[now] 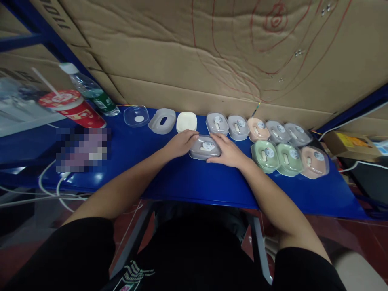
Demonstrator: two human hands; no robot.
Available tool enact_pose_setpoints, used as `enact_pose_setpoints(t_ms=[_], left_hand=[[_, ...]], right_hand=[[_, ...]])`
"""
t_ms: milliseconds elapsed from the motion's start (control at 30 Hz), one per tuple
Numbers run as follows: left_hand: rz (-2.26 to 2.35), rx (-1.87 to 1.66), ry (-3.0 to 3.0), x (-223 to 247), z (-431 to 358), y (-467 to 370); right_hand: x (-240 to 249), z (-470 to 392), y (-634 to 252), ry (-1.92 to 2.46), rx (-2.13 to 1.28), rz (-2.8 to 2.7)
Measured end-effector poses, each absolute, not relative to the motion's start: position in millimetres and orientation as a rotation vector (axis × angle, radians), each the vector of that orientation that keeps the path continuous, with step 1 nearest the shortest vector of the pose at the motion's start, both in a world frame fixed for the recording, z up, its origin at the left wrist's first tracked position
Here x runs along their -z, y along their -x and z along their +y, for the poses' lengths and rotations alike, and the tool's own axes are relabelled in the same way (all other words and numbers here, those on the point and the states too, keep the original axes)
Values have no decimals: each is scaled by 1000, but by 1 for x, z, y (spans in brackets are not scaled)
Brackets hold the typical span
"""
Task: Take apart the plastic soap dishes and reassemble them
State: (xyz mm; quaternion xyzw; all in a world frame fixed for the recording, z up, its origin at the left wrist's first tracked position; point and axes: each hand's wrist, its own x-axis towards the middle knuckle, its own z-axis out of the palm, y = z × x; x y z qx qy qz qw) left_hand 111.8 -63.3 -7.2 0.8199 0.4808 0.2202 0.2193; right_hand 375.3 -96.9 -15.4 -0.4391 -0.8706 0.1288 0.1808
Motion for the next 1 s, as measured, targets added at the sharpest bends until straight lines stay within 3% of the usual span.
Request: enact_pose_setpoints(t_ms=[367,467,567,667,800,1000], left_hand=[[806,-266,-1764,-9,-94,-125],[674,-268,-1747,-8,-104,-133],[618,-322,-1714,1,-103,-140],[884,-549,-1924,7,-90,-135],[1366,-799,-2289,8,-63,-110],[1696,-539,-2352,11,-41,-88]], right_hand=[[-58,-156,-412,1511,345,-2585],[-69,-172,-395,1488,422,-2538],[-66,-182,-361,1266,204,-2531],[-46,-180,-334,1125,-94,-2508],[-23,-165,-330,1369,-110,-2624],[-28,-149,-340,1891,87,-2541]])
